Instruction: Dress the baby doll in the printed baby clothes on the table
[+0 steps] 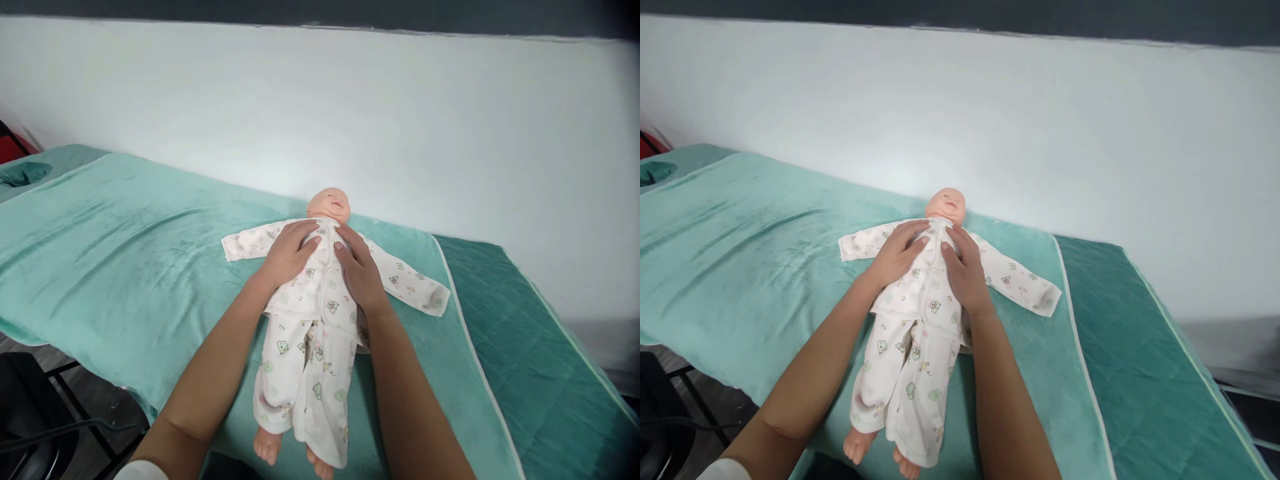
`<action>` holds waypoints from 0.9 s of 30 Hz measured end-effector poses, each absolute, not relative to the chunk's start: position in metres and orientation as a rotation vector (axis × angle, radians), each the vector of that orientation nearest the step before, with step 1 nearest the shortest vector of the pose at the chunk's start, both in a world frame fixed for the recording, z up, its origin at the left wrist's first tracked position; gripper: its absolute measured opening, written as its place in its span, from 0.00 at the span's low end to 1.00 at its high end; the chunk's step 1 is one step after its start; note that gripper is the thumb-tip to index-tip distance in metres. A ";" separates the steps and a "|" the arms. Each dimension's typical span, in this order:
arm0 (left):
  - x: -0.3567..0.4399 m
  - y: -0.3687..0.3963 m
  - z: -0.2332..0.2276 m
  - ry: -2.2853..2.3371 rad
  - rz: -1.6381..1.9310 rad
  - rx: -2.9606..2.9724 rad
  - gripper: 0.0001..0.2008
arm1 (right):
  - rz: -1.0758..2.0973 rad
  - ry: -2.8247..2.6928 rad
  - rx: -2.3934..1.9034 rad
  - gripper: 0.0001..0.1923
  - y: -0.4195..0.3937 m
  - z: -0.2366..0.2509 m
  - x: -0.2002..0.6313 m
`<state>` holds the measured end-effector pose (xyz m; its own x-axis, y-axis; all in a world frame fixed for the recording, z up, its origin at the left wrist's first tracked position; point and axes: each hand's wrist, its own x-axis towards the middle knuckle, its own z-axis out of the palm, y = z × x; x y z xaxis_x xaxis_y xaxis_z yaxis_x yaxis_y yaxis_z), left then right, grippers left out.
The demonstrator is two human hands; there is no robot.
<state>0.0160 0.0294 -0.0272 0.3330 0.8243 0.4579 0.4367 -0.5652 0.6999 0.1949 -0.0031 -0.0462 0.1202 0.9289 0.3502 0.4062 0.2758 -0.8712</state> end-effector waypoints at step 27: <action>-0.105 0.013 -0.088 2.154 0.944 1.915 0.31 | -0.076 -1.544 -1.967 0.32 -0.052 -0.110 0.280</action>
<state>-0.1053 0.0125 -0.0885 -0.1994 0.9280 0.3148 0.8605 0.0121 0.5094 0.2796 -0.0521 -0.1104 0.3119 0.8562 0.4120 0.8927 -0.1156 -0.4356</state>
